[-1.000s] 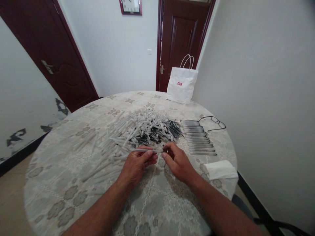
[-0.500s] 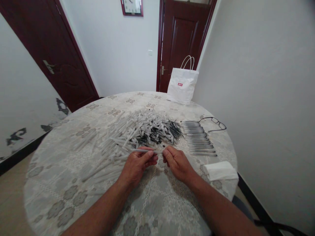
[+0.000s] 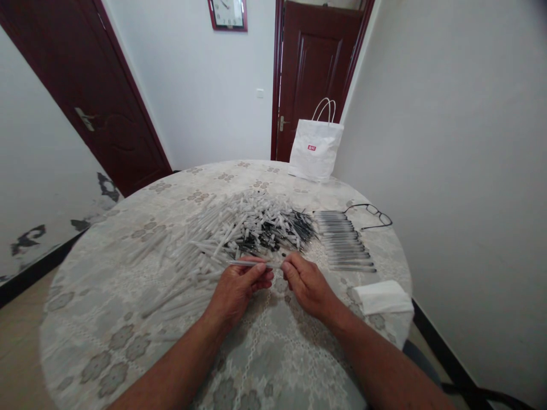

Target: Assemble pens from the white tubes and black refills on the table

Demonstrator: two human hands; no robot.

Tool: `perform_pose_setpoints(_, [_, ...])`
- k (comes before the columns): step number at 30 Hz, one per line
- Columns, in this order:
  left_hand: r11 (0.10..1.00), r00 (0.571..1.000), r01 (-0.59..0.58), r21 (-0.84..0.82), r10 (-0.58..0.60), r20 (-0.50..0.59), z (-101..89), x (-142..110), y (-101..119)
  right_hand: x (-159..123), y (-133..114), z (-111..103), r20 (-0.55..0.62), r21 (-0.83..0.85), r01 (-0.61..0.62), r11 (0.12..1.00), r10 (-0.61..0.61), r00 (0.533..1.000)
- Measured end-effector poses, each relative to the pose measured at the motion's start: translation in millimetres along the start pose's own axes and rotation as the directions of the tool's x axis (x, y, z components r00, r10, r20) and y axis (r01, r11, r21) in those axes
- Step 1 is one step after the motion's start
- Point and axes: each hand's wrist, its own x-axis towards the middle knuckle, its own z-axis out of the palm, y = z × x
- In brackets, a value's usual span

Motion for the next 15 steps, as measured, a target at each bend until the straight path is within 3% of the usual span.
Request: perform_pose_setpoints(15, [1.000, 1.000, -0.008, 0.007, 0.008, 0.017, -1.0, 0.3, 0.6, -1.7, -5.2, -1.8, -0.025, -0.005, 0.048, 0.999, -0.049, 0.999])
